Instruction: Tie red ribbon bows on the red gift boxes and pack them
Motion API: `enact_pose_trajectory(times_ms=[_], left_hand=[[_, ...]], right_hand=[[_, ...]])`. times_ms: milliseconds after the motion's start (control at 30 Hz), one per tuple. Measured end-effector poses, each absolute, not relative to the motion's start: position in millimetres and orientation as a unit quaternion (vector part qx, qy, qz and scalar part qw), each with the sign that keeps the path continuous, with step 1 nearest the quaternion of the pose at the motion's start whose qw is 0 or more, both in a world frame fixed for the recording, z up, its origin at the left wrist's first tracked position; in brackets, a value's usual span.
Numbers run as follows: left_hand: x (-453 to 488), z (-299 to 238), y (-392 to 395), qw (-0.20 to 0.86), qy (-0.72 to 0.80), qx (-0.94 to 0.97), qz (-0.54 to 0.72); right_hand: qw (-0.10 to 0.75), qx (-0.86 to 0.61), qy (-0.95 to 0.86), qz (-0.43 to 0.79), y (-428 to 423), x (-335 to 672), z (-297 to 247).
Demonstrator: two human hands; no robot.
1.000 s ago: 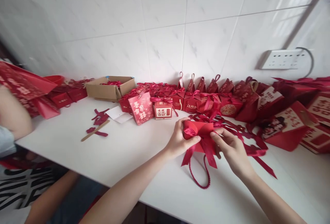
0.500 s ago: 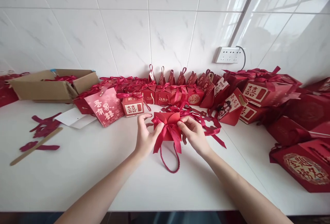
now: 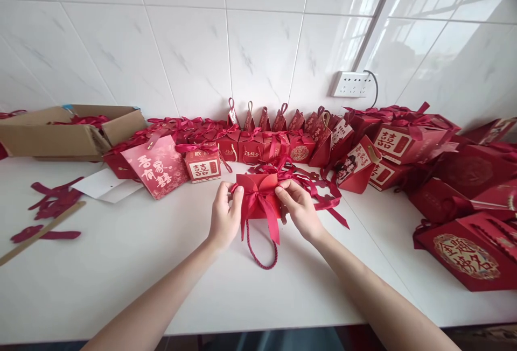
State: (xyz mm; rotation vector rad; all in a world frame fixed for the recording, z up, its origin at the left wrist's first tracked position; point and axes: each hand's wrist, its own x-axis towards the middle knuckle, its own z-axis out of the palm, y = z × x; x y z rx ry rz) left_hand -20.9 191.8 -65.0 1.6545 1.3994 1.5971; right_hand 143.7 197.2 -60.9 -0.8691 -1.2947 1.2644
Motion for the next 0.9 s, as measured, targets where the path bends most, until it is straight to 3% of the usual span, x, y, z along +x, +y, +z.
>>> enact_pose_trajectory(times_ms=[233, 500, 900], left_hand=[[-21.4, -65.1, 193.0, 0.231, 0.501, 0.602, 0.577], [-23.9, -63.7, 193.7, 0.306, 0.478, 0.579, 0.585], [-24.8, -65.0, 193.2, 0.386, 0.467, 0.569, 0.556]], right_hand=[[0.527, -0.365, -0.541, 0.544, 198.4, 144.4, -60.1], [0.527, -0.388, -0.569, 0.498, 197.8, 146.4, -58.4], [0.536, -0.382, -0.538, 0.527, 200.1, 147.9, -59.4]])
